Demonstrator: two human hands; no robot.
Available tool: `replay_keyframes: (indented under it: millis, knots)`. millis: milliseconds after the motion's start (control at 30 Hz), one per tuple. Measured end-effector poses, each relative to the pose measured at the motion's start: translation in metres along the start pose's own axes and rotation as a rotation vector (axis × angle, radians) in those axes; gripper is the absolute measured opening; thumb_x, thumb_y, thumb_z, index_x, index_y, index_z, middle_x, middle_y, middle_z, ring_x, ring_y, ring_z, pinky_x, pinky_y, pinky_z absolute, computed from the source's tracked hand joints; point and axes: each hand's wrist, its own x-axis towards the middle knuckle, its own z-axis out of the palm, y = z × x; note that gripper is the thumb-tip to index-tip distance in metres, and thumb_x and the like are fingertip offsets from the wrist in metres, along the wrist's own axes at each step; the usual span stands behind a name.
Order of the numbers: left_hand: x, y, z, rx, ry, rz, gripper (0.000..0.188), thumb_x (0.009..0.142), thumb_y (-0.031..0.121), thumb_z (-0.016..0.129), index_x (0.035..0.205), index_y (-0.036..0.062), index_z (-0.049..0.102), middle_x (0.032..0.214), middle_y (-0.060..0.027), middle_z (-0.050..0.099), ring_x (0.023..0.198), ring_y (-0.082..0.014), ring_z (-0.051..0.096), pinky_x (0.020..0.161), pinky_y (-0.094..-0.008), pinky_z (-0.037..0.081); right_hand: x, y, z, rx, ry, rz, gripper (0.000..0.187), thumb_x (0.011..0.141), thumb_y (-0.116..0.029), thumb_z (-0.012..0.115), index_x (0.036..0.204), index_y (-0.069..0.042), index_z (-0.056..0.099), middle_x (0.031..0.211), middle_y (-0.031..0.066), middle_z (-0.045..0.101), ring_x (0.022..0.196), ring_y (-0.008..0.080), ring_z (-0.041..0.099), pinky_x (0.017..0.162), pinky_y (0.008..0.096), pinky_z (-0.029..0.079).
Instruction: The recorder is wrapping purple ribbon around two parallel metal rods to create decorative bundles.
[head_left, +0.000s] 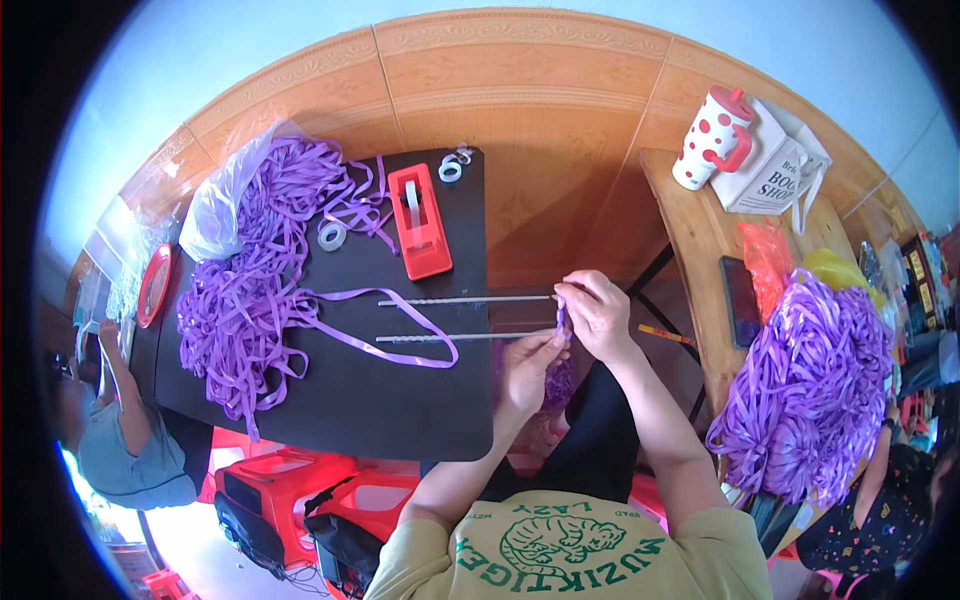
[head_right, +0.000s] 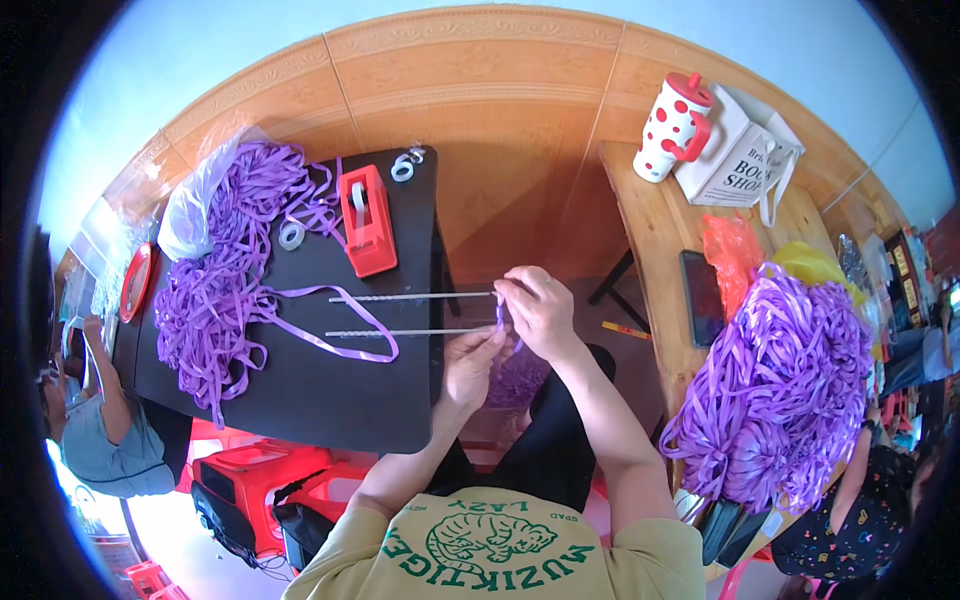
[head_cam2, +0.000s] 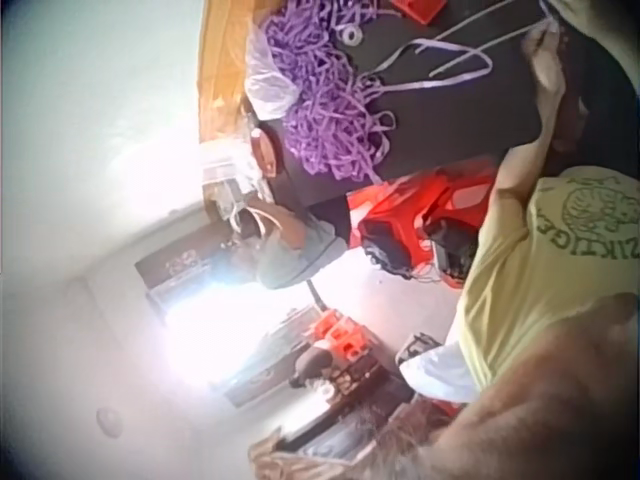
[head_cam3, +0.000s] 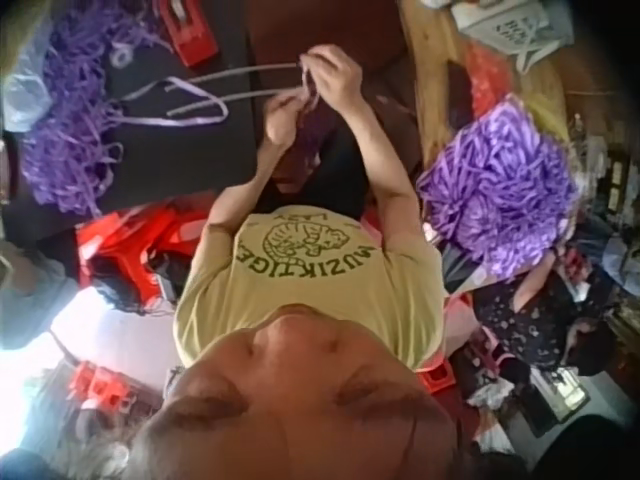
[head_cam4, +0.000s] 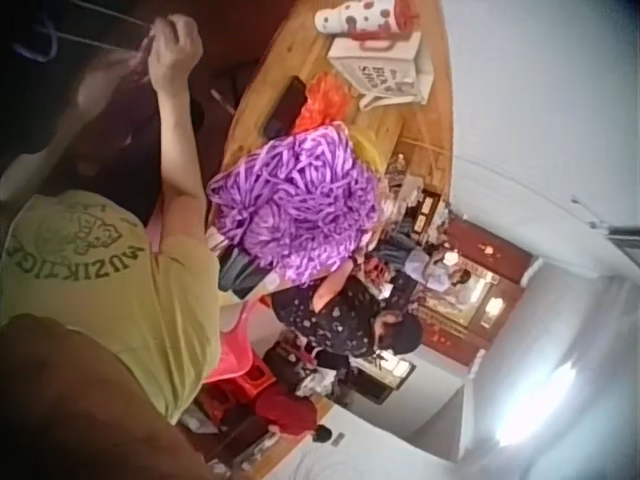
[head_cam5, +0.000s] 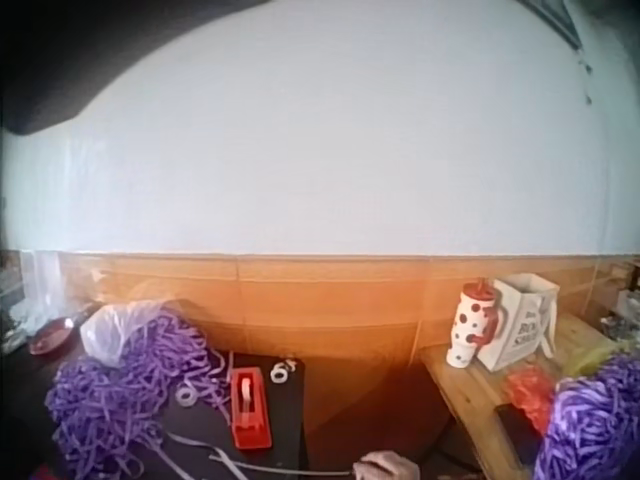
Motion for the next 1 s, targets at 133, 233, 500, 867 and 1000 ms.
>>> replay_keyframes:
  millis: [133,233,500,867,1000]
  knots:
    - [0.003,0.011,0.003,0.060,0.121,0.115,0.016,0.087,0.006,0.060,0.100,-0.0020,0.065,0.082,-0.0074,0.066,0.074,-0.0120,0.061,0.068,-0.0222,0.046,0.017,0.010,0.009,0.018,-0.018,-0.074,0.022,0.066,0.005,0.066,0.086,-0.005,0.065,0.085,0.0085,0.059,0.069,0.0224,0.062,0.057,0.0305,0.050]
    - [0.001,0.005,-0.004,0.074,0.162,0.182,0.016,0.087,0.004,0.058,0.100,-0.0024,0.065,0.084,-0.0078,0.066,0.075,-0.0121,0.061,0.070,-0.0226,0.047,0.017,0.012,0.020,0.032,-0.050,-0.087,0.021,0.063,0.002,0.068,0.083,-0.006,0.065,0.084,0.0060,0.058,0.073,0.0227,0.060,0.058,0.0321,0.049]
    - [0.004,-0.002,-0.008,0.107,0.190,0.261,0.016,0.086,0.002,0.059,0.101,-0.0025,0.064,0.088,-0.0083,0.065,0.075,-0.0133,0.060,0.074,-0.0249,0.048,-0.022,0.018,0.048,0.217,-0.032,0.112,0.018,0.064,0.000,0.067,0.081,-0.005,0.063,0.081,0.0070,0.060,0.074,0.0257,0.057,0.063,0.0355,0.046]
    - [0.001,-0.002,-0.016,0.210,0.205,0.157,0.012,0.085,0.005,0.062,0.094,-0.0016,0.067,0.080,-0.0066,0.066,0.071,-0.0107,0.060,0.069,-0.0225,0.047,-0.135,-0.026,0.072,0.708,-0.104,0.664,0.003,0.081,0.002,0.055,0.082,0.002,0.058,0.074,0.0101,0.055,0.076,0.0214,0.054,0.067,0.0318,0.042]
    - [0.002,-0.013,-0.028,0.221,0.172,0.076,0.013,0.084,0.007,0.064,0.093,-0.0009,0.067,0.080,-0.0078,0.067,0.069,-0.0116,0.061,0.069,-0.0235,0.048,-0.168,-0.036,0.074,0.748,-0.102,0.764,0.004,0.081,0.002,0.055,0.082,0.004,0.058,0.073,0.0105,0.055,0.072,0.0212,0.055,0.065,0.0321,0.042]
